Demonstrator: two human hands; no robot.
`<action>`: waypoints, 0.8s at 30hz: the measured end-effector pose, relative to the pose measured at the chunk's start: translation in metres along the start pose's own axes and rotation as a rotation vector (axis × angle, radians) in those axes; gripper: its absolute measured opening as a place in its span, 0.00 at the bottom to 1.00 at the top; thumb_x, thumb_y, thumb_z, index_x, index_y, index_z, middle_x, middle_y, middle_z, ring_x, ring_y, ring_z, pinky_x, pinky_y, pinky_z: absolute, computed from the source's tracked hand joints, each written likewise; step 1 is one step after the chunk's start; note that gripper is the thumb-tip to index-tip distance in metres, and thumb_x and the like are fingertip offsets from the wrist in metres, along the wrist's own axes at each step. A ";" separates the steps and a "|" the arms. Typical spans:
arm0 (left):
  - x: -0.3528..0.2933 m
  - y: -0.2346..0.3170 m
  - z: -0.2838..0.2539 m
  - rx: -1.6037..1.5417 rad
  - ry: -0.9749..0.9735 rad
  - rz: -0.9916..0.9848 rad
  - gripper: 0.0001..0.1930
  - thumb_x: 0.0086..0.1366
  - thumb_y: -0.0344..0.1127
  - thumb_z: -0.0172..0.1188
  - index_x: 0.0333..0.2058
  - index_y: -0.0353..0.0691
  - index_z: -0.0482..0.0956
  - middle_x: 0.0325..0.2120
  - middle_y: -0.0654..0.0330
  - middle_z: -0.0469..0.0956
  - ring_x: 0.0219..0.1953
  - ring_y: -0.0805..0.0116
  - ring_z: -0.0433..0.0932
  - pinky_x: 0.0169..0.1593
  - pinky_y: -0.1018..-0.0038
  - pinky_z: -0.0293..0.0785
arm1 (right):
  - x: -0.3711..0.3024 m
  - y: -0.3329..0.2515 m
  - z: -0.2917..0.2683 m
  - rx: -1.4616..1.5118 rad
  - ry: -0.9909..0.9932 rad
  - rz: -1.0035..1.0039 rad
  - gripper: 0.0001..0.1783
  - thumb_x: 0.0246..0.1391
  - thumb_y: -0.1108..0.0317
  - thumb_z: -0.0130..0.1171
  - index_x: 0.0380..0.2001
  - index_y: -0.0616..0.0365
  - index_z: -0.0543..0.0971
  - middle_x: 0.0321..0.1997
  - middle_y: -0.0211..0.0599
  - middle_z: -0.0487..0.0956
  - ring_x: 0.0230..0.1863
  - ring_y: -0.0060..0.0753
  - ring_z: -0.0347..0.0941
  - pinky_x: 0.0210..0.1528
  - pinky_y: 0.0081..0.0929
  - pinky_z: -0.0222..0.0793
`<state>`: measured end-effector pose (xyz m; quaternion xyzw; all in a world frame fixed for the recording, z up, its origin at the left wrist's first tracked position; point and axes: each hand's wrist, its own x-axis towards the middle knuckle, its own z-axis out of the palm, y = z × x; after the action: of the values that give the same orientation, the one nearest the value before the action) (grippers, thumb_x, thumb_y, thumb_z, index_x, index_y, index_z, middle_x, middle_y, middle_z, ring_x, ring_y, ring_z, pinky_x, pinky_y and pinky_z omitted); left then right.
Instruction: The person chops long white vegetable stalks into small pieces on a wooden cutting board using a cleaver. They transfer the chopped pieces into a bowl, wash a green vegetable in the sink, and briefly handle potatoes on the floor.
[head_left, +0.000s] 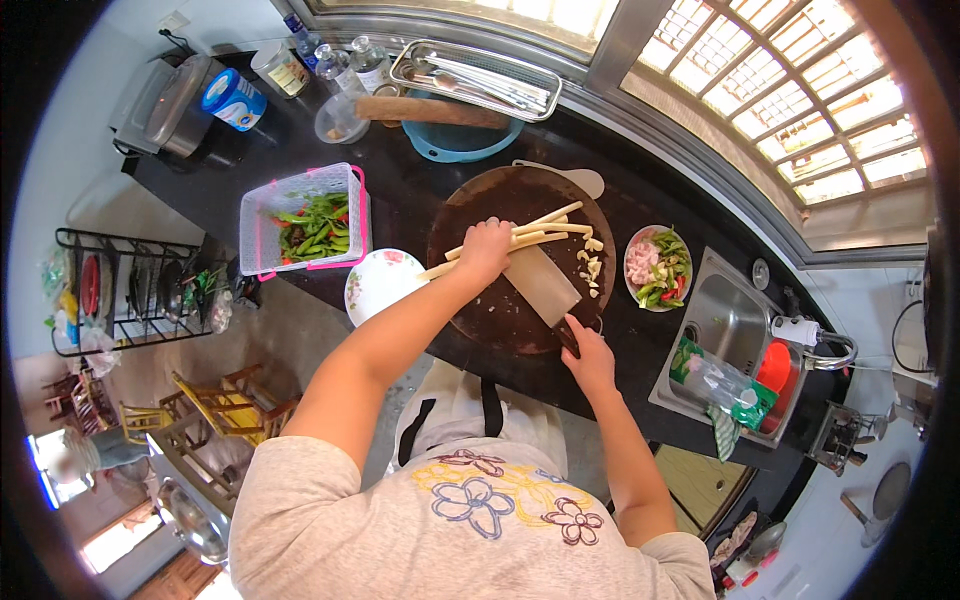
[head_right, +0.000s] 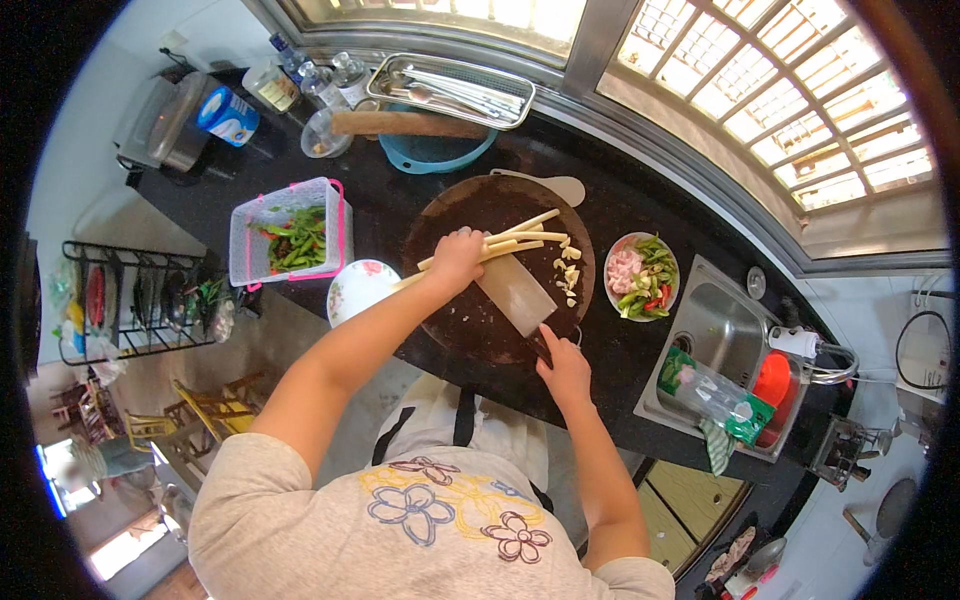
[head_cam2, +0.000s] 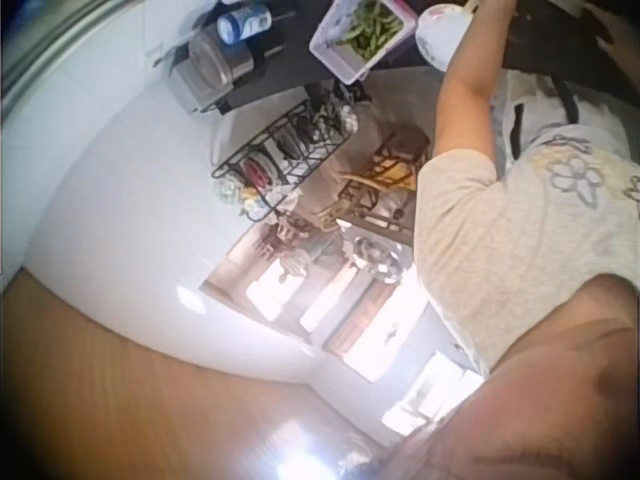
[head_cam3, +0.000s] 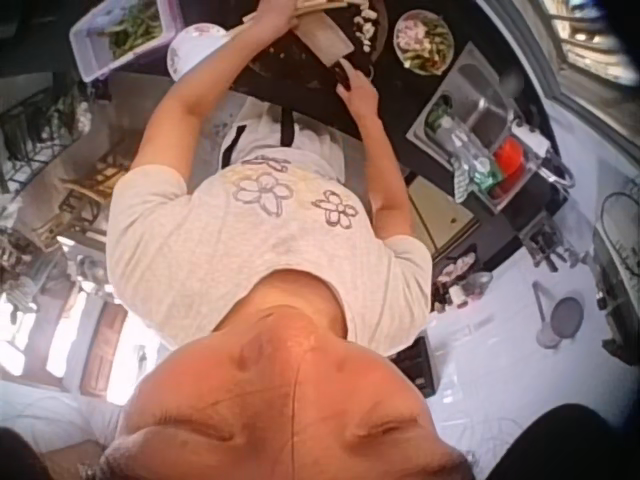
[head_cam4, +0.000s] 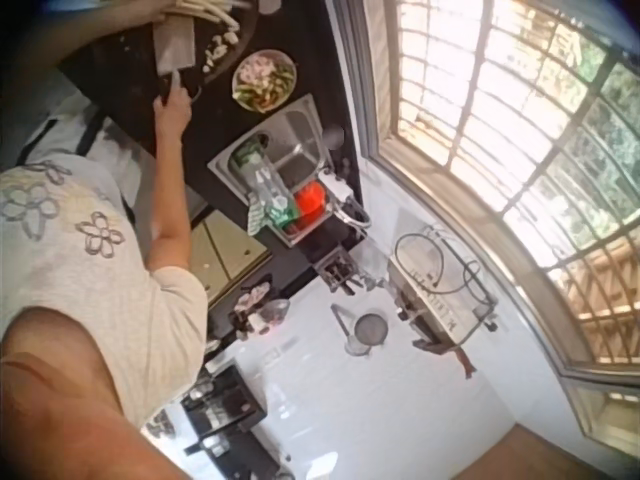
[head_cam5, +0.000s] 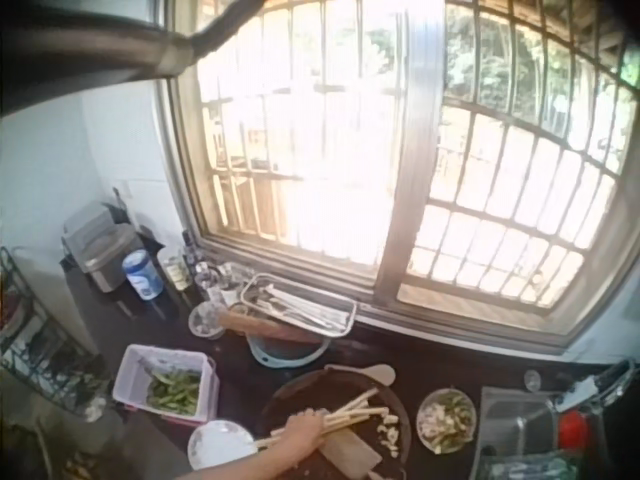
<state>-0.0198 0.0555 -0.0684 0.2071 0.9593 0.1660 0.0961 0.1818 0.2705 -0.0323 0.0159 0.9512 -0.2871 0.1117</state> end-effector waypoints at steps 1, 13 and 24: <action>0.000 0.000 -0.001 -0.022 0.006 0.007 0.27 0.42 0.34 0.72 0.42 0.39 0.70 0.39 0.51 0.72 0.41 0.49 0.75 0.44 0.59 0.73 | -0.005 0.005 0.001 -0.007 0.024 0.001 0.37 0.46 0.70 0.63 0.62 0.42 0.67 0.40 0.39 0.72 0.42 0.45 0.73 0.44 0.38 0.71; -0.041 0.030 -0.090 -1.063 0.421 -0.009 0.16 0.50 0.25 0.62 0.38 0.38 0.71 0.28 0.58 0.71 0.31 0.67 0.70 0.38 0.74 0.70 | 0.033 -0.064 -0.028 0.209 0.347 -0.192 0.44 0.42 0.64 0.72 0.62 0.62 0.63 0.57 0.46 0.69 0.56 0.49 0.67 0.59 0.39 0.62; -0.074 0.014 -0.004 -0.865 0.501 0.091 0.19 0.49 0.30 0.68 0.42 0.42 0.77 0.36 0.58 0.77 0.39 0.60 0.77 0.43 0.72 0.73 | 0.121 -0.127 0.012 1.146 -0.075 -0.117 0.13 0.48 0.74 0.68 0.37 0.59 0.76 0.36 0.26 0.77 0.39 0.20 0.73 0.44 0.20 0.70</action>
<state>0.0504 0.0351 -0.0512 0.1437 0.7864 0.5970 -0.0676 0.0544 0.1539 -0.0002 0.0112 0.6385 -0.7626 0.1026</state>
